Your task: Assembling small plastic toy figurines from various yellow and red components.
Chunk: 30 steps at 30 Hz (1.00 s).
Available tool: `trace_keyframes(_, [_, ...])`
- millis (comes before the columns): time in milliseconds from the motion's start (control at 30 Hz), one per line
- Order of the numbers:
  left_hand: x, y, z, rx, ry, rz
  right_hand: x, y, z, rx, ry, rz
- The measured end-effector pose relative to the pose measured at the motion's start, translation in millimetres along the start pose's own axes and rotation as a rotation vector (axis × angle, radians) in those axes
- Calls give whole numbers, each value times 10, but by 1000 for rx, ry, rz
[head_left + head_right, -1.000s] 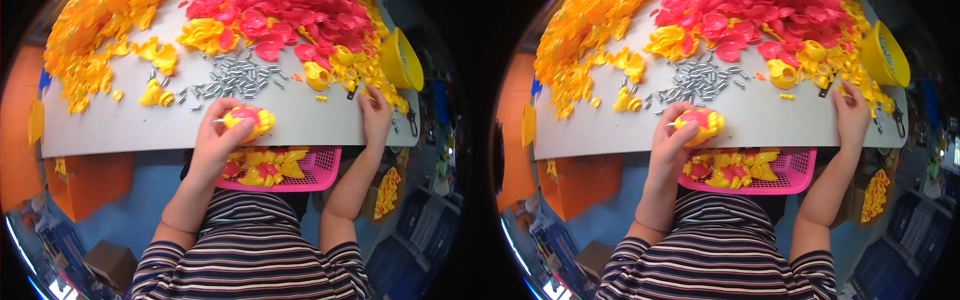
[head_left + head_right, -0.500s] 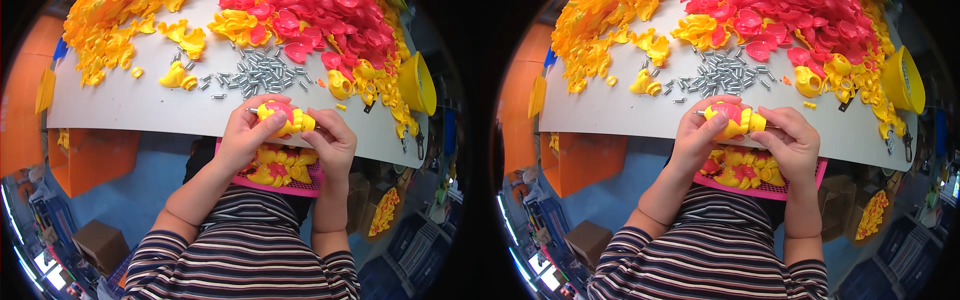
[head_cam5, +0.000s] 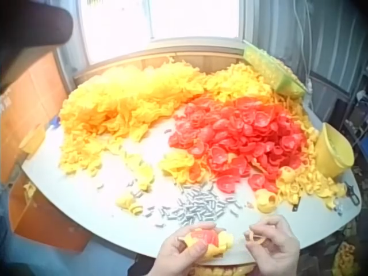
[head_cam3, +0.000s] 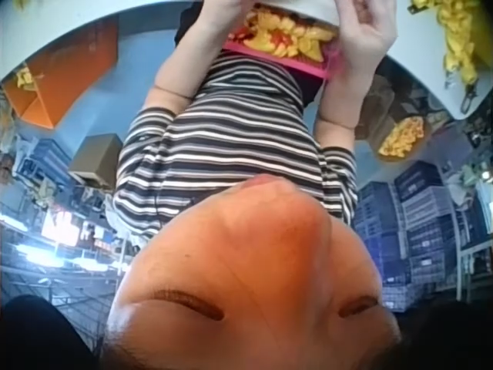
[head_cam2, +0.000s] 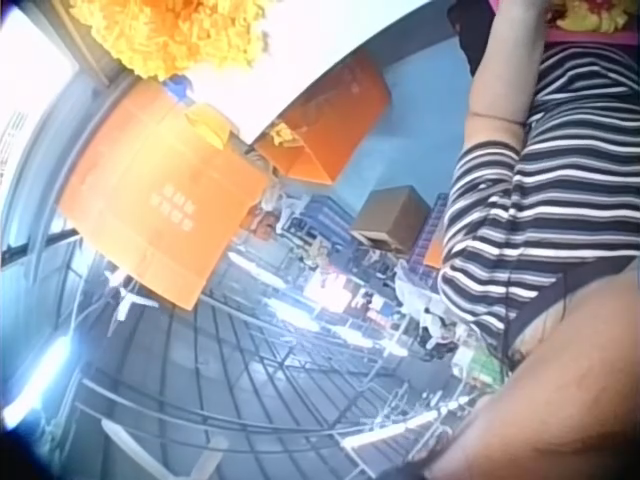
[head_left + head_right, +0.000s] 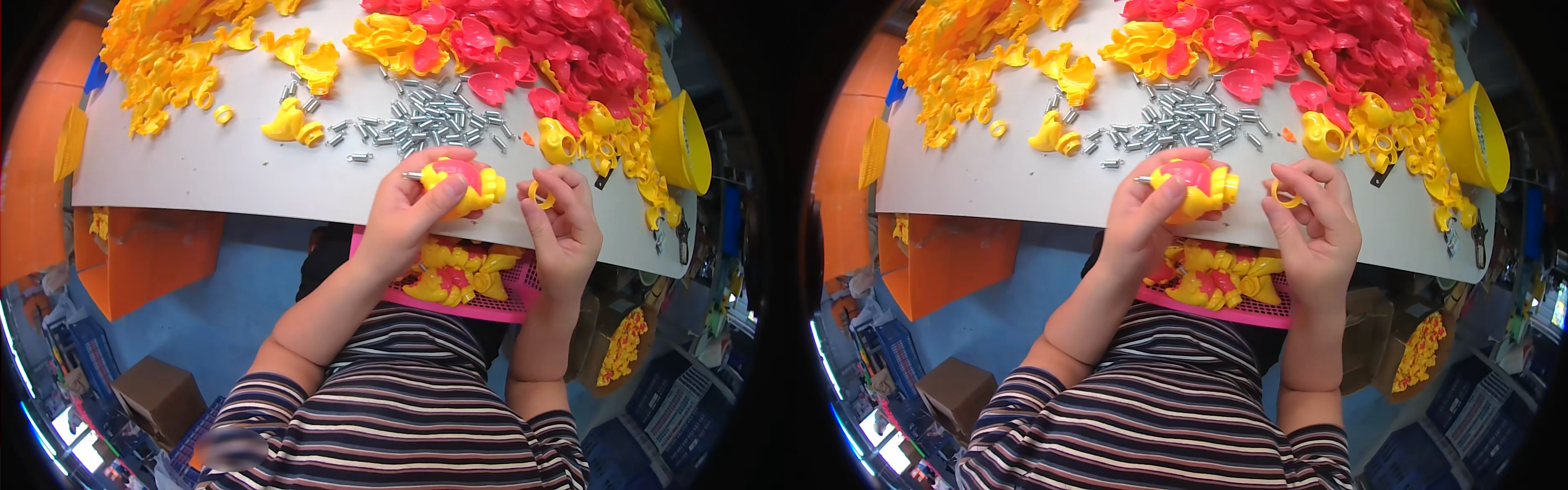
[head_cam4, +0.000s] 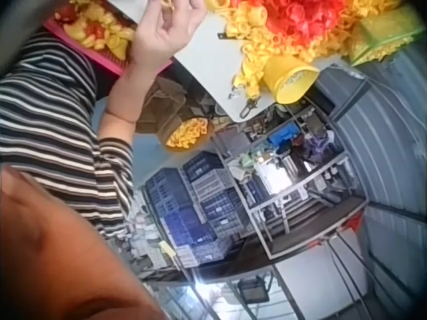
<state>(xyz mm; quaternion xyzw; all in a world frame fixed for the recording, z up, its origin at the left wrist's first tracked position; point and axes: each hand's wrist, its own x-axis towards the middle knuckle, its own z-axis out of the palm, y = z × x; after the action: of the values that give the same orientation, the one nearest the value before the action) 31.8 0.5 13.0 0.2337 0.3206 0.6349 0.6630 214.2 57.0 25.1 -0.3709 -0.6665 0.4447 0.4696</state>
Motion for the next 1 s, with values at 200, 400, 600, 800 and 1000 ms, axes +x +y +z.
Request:
trace_keyframes(200, [-37,55,54,283,-54,73,29,-201,11,-240,-249,51])
trace_keyframes(400, [-88,148,91,279,-47,41,-1,-8,-79,-141,-271,-68])
trace_keyframes(600, [-127,247,134,490,-23,11,-58,90,-22,-2,-275,-35])
trace_keyframes(800, [-63,213,121,752,-8,27,-147,96,17,352,-245,219])
trace_keyframes(1000, [50,84,13,397,-45,-96,-339,143,147,362,-92,202])
